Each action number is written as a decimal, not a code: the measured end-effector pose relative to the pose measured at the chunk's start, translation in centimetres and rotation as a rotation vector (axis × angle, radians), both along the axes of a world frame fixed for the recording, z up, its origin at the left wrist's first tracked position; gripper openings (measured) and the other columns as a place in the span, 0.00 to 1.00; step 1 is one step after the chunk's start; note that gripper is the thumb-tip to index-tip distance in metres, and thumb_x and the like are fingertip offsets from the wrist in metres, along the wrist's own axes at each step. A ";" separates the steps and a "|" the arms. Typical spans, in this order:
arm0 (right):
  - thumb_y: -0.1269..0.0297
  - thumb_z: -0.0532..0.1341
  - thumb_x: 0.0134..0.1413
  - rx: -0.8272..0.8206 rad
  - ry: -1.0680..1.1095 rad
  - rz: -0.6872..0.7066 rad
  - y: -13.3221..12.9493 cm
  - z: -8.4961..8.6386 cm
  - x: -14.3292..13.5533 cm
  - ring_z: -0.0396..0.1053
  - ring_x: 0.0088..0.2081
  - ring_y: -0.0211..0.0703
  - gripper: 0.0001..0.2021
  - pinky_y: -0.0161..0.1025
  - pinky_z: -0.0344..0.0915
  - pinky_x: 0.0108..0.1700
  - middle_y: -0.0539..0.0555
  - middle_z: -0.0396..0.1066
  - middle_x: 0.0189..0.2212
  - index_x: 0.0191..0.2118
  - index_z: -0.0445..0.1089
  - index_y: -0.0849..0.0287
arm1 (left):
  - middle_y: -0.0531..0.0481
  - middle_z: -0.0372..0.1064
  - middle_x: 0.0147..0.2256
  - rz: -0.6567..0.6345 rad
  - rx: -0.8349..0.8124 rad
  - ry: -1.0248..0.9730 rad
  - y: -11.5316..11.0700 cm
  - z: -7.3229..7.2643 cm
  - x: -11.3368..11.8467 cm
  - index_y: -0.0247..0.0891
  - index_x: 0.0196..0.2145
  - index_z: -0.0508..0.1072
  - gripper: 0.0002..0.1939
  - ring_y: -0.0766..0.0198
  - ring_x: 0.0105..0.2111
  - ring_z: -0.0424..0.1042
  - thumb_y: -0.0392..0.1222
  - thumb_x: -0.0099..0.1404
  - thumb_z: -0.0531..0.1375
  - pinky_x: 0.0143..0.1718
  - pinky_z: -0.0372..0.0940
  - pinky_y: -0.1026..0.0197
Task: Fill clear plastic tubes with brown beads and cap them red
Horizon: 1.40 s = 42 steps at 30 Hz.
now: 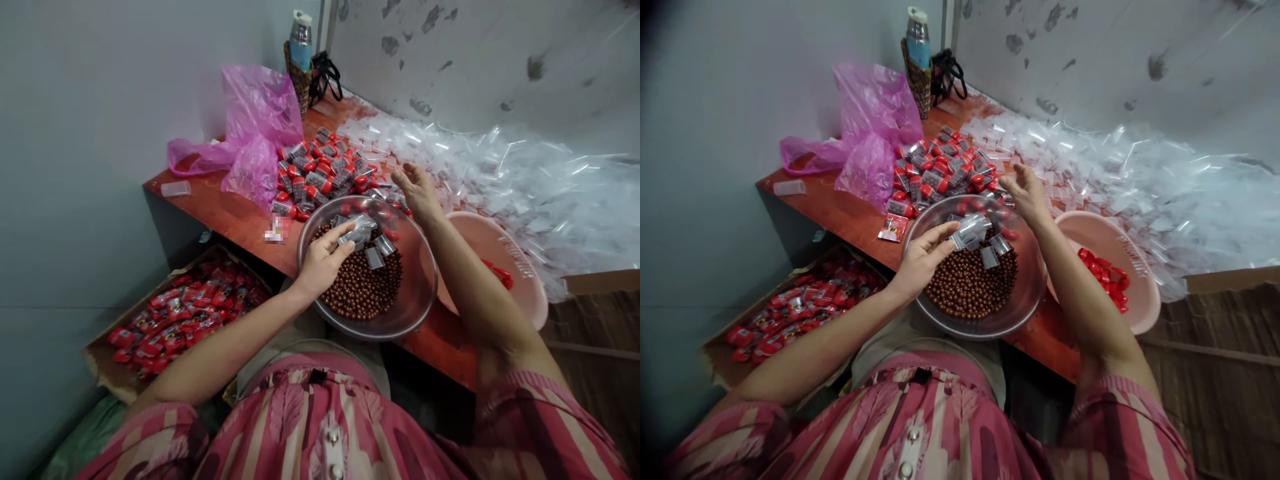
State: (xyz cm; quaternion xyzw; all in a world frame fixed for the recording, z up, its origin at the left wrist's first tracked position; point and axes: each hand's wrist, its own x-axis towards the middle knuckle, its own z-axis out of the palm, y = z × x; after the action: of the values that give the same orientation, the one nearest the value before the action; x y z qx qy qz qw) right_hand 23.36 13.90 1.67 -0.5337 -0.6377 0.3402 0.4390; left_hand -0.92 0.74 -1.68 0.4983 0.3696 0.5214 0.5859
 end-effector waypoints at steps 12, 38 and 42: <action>0.76 0.53 0.62 0.467 -1.393 0.895 -11.1 -1.5 -1.0 0.67 0.50 0.48 0.14 0.43 0.63 0.43 0.60 0.73 0.50 0.47 0.72 0.60 | 0.44 0.77 0.47 0.013 -0.017 -0.080 0.0 0.0 0.4 0.36 0.44 0.78 0.14 0.57 0.49 0.74 0.42 0.61 0.63 0.54 0.65 0.55; 0.61 0.72 0.41 -0.364 0.286 0.326 -15.1 -1.3 -4.4 0.74 0.41 0.42 0.21 0.40 0.70 0.44 0.52 0.76 0.40 0.44 0.72 0.57 | 0.39 0.74 0.51 -0.193 -0.093 0.016 0.0 -0.2 0.4 0.34 0.48 0.76 0.23 0.51 0.52 0.73 0.43 0.54 0.68 0.56 0.64 0.49; 0.62 0.73 0.41 -0.353 0.367 0.251 -15.3 -1.7 -4.1 0.75 0.40 0.41 0.21 0.41 0.71 0.45 0.53 0.77 0.42 0.45 0.74 0.56 | 0.42 0.77 0.48 -0.332 -0.164 0.031 0.0 -0.1 0.5 0.35 0.47 0.78 0.23 0.49 0.49 0.75 0.40 0.51 0.68 0.52 0.68 0.47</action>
State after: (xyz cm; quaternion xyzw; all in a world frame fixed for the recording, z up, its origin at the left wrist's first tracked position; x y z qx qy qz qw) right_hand 19.23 -1.38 -0.05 -0.4482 -0.5395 0.5886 0.4020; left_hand -0.42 0.78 -1.82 0.5108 0.3327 0.3779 0.6968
